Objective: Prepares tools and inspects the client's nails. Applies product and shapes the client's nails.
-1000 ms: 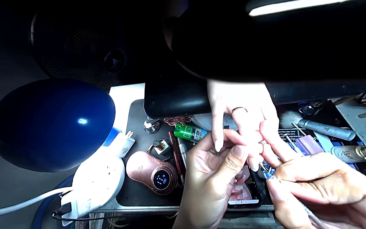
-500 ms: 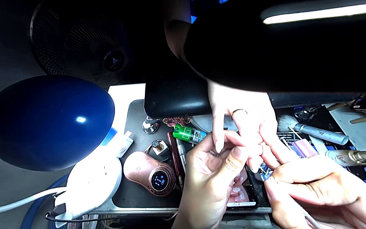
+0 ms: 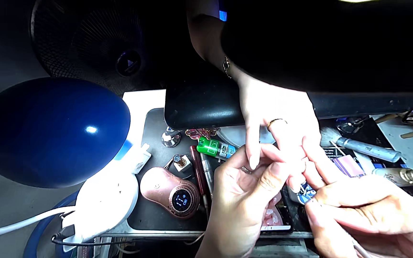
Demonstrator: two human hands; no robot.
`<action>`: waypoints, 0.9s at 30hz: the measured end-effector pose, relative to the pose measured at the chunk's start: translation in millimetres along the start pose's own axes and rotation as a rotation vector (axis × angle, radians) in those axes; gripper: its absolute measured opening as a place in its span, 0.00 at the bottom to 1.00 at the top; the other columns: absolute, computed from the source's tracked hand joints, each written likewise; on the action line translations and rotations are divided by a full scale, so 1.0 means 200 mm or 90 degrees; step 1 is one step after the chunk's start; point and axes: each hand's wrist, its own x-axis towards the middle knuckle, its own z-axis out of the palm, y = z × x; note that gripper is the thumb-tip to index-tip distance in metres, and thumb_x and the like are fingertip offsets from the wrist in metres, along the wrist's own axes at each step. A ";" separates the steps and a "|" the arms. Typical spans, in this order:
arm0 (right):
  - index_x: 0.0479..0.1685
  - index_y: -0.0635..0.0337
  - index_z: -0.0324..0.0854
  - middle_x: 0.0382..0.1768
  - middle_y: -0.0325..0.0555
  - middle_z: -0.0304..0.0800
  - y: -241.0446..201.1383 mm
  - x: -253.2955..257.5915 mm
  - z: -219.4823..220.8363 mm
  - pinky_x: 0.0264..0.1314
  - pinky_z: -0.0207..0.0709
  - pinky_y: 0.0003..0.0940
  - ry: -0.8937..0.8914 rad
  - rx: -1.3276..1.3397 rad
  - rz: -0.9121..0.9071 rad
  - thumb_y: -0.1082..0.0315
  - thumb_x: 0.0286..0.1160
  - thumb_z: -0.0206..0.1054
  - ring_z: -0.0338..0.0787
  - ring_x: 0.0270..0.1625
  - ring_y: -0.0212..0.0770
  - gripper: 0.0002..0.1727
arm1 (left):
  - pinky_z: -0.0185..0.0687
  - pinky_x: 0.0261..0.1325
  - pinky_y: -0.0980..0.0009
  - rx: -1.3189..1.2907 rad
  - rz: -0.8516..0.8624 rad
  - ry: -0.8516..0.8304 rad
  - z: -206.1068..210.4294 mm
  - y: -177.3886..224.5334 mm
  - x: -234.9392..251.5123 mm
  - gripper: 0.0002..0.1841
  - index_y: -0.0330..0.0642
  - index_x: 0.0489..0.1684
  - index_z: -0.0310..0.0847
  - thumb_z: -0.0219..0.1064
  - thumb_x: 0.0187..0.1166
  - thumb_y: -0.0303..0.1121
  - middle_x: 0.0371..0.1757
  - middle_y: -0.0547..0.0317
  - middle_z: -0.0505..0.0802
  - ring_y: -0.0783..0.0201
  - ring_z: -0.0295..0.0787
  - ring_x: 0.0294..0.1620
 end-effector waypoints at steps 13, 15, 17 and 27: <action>0.30 0.53 0.80 0.37 0.30 0.90 -0.01 0.00 0.00 0.72 0.87 0.39 -0.011 -0.004 0.002 0.67 0.72 0.72 0.93 0.48 0.27 0.07 | 0.83 0.41 0.82 0.000 -0.004 -0.009 0.00 0.00 0.00 0.07 0.33 0.51 0.82 0.63 0.81 0.18 0.43 0.55 0.93 0.76 0.88 0.38; 0.29 0.53 0.79 0.35 0.30 0.88 -0.01 0.00 -0.01 0.71 0.87 0.40 -0.016 -0.002 -0.002 0.67 0.72 0.72 0.92 0.48 0.27 0.08 | 0.84 0.42 0.82 -0.004 -0.003 -0.009 0.00 0.00 0.00 0.07 0.33 0.51 0.82 0.63 0.81 0.18 0.44 0.55 0.92 0.76 0.88 0.38; 0.28 0.53 0.79 0.36 0.30 0.89 -0.01 0.00 -0.01 0.71 0.87 0.39 -0.021 -0.004 0.001 0.67 0.72 0.72 0.92 0.50 0.28 0.08 | 0.85 0.43 0.81 -0.006 -0.002 -0.009 0.00 -0.01 0.00 0.07 0.33 0.51 0.82 0.63 0.81 0.17 0.44 0.54 0.93 0.75 0.89 0.39; 0.29 0.53 0.79 0.40 0.31 0.92 -0.03 -0.01 -0.01 0.74 0.85 0.38 -0.024 -0.010 0.013 0.67 0.73 0.72 0.93 0.57 0.31 0.08 | 0.86 0.50 0.78 -0.007 0.004 -0.009 0.00 -0.01 0.00 0.07 0.32 0.51 0.82 0.63 0.80 0.17 0.45 0.54 0.93 0.73 0.90 0.45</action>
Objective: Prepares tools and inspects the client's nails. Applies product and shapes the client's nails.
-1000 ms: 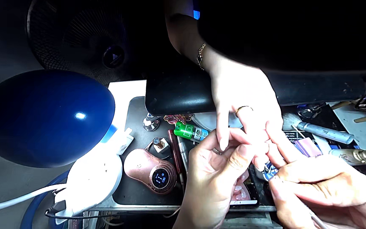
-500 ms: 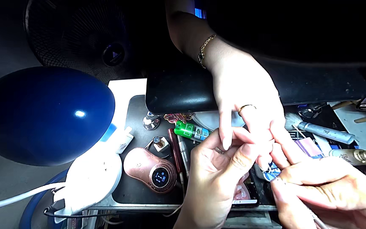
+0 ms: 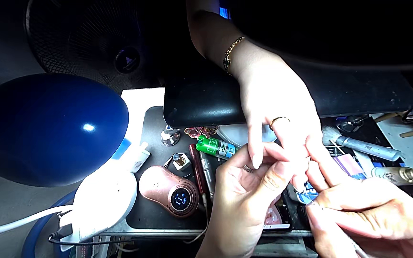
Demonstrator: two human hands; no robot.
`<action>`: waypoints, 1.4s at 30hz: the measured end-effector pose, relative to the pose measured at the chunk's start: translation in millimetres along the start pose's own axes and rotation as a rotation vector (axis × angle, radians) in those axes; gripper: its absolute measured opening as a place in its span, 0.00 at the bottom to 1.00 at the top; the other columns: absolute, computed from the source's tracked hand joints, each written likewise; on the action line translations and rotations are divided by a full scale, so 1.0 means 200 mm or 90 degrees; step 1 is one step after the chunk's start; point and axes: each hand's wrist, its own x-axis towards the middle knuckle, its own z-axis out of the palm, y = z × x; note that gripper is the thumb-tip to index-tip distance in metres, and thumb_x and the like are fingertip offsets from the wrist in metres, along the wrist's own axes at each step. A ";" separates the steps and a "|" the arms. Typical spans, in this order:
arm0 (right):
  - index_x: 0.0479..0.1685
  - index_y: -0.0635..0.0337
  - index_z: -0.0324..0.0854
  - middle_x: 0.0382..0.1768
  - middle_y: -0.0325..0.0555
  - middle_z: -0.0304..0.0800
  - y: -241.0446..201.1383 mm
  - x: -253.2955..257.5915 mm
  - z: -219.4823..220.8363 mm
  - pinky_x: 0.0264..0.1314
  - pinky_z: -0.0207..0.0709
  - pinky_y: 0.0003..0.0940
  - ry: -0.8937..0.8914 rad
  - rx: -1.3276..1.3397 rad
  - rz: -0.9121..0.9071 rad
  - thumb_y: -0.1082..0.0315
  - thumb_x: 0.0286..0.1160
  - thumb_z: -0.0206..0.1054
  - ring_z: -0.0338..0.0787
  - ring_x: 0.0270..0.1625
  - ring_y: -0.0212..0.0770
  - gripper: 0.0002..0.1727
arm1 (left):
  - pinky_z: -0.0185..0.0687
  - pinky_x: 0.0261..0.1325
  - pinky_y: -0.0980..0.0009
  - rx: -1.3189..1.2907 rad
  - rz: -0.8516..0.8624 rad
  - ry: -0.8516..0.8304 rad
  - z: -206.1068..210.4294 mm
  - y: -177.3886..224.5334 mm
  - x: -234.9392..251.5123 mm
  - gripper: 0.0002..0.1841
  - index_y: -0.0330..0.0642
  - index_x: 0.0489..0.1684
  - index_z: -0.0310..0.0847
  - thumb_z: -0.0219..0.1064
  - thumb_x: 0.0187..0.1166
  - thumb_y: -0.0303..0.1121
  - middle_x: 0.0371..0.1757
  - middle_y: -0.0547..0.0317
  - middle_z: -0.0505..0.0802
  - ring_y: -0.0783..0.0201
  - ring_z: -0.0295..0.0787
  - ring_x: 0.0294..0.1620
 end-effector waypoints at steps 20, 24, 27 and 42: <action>0.28 0.55 0.79 0.36 0.31 0.89 -0.01 0.00 -0.01 0.72 0.86 0.35 -0.011 0.003 -0.006 0.68 0.72 0.73 0.92 0.52 0.27 0.08 | 0.87 0.54 0.76 -0.003 0.012 -0.007 0.00 -0.01 0.00 0.08 0.32 0.51 0.82 0.62 0.80 0.16 0.45 0.54 0.93 0.73 0.91 0.46; 0.29 0.55 0.82 0.38 0.32 0.90 -0.01 0.00 -0.01 0.70 0.88 0.36 -0.012 0.023 0.009 0.67 0.71 0.74 0.92 0.53 0.28 0.07 | 0.87 0.52 0.77 0.005 0.015 -0.005 0.00 -0.01 0.00 0.07 0.32 0.50 0.82 0.63 0.81 0.17 0.46 0.54 0.93 0.73 0.90 0.46; 0.30 0.52 0.82 0.42 0.32 0.94 0.00 0.00 -0.02 0.70 0.90 0.39 0.007 0.058 0.012 0.68 0.70 0.74 0.94 0.60 0.36 0.06 | 0.87 0.53 0.76 0.004 0.009 0.001 0.00 -0.01 0.00 0.07 0.32 0.50 0.82 0.64 0.80 0.17 0.46 0.54 0.93 0.73 0.91 0.45; 0.29 0.50 0.82 0.40 0.30 0.94 0.02 0.00 -0.01 0.70 0.89 0.42 0.030 0.008 -0.005 0.67 0.70 0.73 0.95 0.59 0.37 0.06 | 0.87 0.58 0.73 -0.004 0.015 -0.004 0.01 -0.01 0.00 0.08 0.31 0.50 0.82 0.63 0.79 0.15 0.46 0.53 0.93 0.70 0.92 0.48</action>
